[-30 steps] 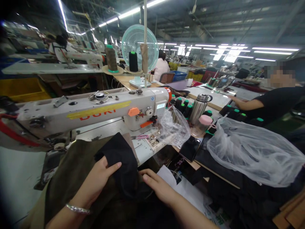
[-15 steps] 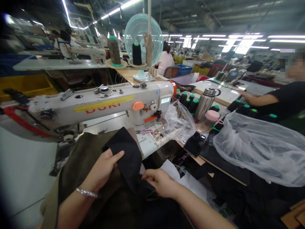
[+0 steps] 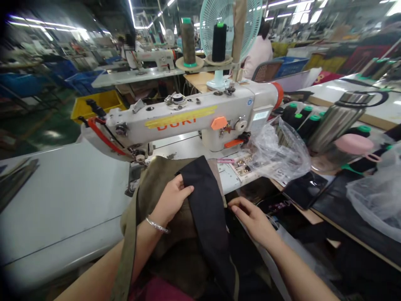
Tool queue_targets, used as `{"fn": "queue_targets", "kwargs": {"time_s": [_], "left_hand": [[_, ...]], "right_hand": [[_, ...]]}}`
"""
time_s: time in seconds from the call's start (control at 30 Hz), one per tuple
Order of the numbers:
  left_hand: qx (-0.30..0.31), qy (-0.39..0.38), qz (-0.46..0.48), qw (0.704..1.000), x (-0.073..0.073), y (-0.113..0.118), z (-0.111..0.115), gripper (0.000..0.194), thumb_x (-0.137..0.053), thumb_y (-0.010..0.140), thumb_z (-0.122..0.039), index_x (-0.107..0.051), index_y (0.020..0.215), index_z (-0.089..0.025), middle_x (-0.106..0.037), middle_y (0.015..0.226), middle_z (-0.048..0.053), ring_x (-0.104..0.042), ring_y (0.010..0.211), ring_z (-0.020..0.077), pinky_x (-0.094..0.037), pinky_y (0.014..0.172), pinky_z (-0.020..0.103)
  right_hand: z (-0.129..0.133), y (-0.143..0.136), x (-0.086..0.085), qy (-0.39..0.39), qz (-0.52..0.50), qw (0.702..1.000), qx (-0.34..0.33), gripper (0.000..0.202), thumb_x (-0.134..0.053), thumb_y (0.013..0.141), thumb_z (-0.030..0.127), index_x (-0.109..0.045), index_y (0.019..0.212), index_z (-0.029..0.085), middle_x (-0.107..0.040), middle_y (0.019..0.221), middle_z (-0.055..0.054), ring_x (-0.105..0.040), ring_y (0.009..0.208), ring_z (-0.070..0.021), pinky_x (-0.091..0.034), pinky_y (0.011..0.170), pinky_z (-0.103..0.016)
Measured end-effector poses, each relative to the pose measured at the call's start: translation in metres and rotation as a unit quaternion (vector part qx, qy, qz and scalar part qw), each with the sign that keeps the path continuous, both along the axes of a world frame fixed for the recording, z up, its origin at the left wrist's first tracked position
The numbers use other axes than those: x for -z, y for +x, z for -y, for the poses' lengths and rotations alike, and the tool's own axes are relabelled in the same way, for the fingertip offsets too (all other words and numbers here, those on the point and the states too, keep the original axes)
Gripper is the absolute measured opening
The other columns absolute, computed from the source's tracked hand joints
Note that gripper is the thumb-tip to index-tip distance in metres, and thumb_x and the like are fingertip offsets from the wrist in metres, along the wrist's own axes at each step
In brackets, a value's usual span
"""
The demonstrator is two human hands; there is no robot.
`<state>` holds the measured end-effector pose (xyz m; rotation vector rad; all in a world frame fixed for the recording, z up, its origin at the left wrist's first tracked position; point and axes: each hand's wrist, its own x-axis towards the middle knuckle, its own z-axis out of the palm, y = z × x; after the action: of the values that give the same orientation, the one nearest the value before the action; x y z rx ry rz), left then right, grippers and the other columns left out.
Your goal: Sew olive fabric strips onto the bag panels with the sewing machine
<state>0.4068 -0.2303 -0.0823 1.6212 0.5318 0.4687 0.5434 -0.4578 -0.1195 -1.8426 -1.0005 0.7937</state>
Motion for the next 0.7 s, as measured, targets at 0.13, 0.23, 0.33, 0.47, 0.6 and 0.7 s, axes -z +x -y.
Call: {"fn": "queue_targets", "kwargs": {"time_s": [0.13,0.23,0.33,0.47,0.6,0.7], "left_hand": [[-0.076,0.263,-0.099,0.957,-0.008,-0.005,-0.008,0.034,-0.065,0.081,-0.033,-0.062,0.11,-0.016,-0.057,0.121,0.013,-0.053,0.118,0.0288,-0.041,0.105,0.047],[-0.104,0.305,-0.116,0.939,-0.01,-0.005,-0.021,0.052,-0.068,0.08,-0.04,-0.056,0.125,-0.017,-0.04,0.143,0.017,-0.033,0.138,0.0336,-0.028,0.114,0.051],[-0.097,0.204,-0.082,0.971,-0.009,0.001,-0.037,0.053,-0.07,0.079,-0.043,-0.057,0.123,-0.016,-0.048,0.138,0.017,-0.042,0.132,0.0327,-0.037,0.107,0.046],[-0.026,0.088,-0.057,0.994,-0.005,0.017,-0.051,0.04,-0.069,0.078,-0.045,-0.063,0.101,-0.012,-0.069,0.094,0.01,-0.065,0.087,0.0222,-0.05,0.082,0.035],[-0.015,0.106,-0.072,0.992,0.0,0.031,-0.05,0.021,-0.072,0.073,-0.033,-0.063,0.076,-0.014,-0.065,0.074,0.003,-0.06,0.073,0.017,-0.048,0.073,0.029],[-0.04,0.127,-0.077,0.988,0.002,0.035,-0.045,0.011,-0.066,0.076,-0.026,-0.06,0.078,-0.017,-0.063,0.075,0.001,-0.057,0.075,0.0158,-0.046,0.073,0.027]], "right_hand": [[-0.018,-0.01,0.009,0.033,-0.197,0.98,-0.013,0.037,-0.049,0.092,0.049,-0.057,0.12,0.026,-0.063,0.119,-0.006,-0.06,0.106,-0.0233,-0.046,0.095,-0.038],[-0.026,-0.024,0.012,0.041,-0.256,0.966,-0.017,0.039,-0.052,0.09,0.051,-0.055,0.118,0.023,-0.066,0.11,-0.006,-0.065,0.092,-0.0222,-0.052,0.084,-0.038],[-0.029,-0.028,0.013,0.039,-0.229,0.973,0.007,0.038,-0.055,0.088,0.052,-0.055,0.111,0.021,-0.067,0.1,-0.005,-0.065,0.087,-0.0218,-0.053,0.079,-0.036],[-0.022,-0.025,0.003,0.015,-0.129,0.989,0.071,0.035,-0.065,0.082,0.05,-0.056,0.1,0.021,-0.065,0.091,-0.003,-0.061,0.088,-0.0226,-0.051,0.075,-0.033],[-0.015,-0.018,-0.012,0.042,-0.076,0.995,0.049,0.031,-0.056,0.088,0.05,-0.06,0.098,0.021,-0.064,0.098,-0.006,-0.059,0.099,-0.0241,-0.048,0.084,-0.034],[-0.024,-0.009,-0.016,0.103,-0.156,0.977,0.107,0.04,-0.04,0.094,0.055,-0.059,0.099,0.02,-0.065,0.098,-0.009,-0.062,0.094,-0.0233,-0.051,0.08,-0.035]]}}
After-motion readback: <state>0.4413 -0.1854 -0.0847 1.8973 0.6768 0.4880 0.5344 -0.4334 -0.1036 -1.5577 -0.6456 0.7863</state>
